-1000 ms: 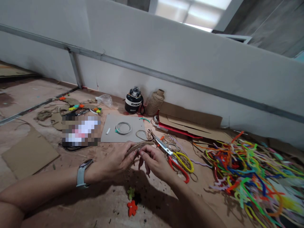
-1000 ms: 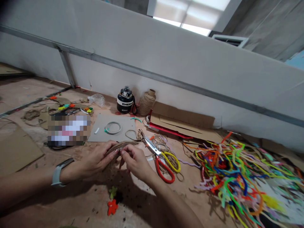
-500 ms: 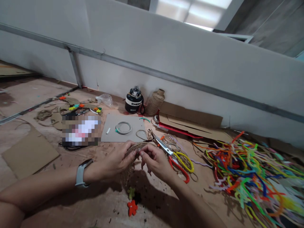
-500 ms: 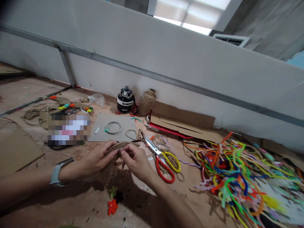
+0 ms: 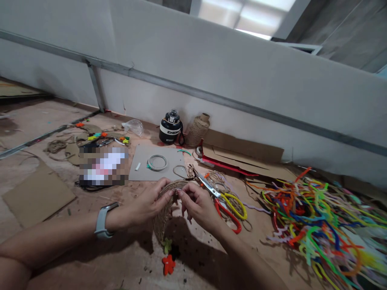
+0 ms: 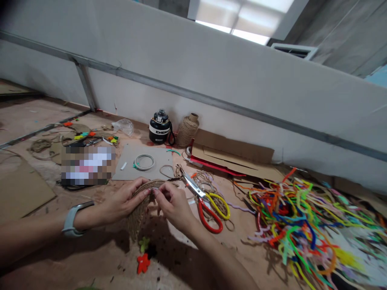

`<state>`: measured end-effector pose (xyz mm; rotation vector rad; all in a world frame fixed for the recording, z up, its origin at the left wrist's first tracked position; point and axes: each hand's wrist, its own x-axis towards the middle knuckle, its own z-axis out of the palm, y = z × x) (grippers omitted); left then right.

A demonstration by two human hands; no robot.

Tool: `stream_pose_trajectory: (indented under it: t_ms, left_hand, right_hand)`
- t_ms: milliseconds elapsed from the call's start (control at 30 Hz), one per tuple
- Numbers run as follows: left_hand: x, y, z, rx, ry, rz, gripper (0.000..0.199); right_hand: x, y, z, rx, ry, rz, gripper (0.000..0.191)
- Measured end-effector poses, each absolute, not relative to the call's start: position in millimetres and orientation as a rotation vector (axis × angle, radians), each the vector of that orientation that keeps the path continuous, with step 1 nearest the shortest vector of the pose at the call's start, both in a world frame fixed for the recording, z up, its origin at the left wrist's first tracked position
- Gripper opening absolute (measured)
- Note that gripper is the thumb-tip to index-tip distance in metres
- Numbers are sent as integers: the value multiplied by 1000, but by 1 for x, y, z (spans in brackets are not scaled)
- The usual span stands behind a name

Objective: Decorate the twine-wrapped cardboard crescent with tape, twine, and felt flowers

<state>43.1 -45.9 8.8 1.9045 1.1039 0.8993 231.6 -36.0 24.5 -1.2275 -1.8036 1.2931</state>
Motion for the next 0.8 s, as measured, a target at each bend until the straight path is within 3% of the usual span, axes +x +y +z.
stream_pose_trajectory:
  t_ms: [800]
  left_hand:
    - [43, -46, 6, 1907, 1142, 917, 23]
  right_hand:
    - [230, -37, 24, -1210, -1802, 1326, 31]
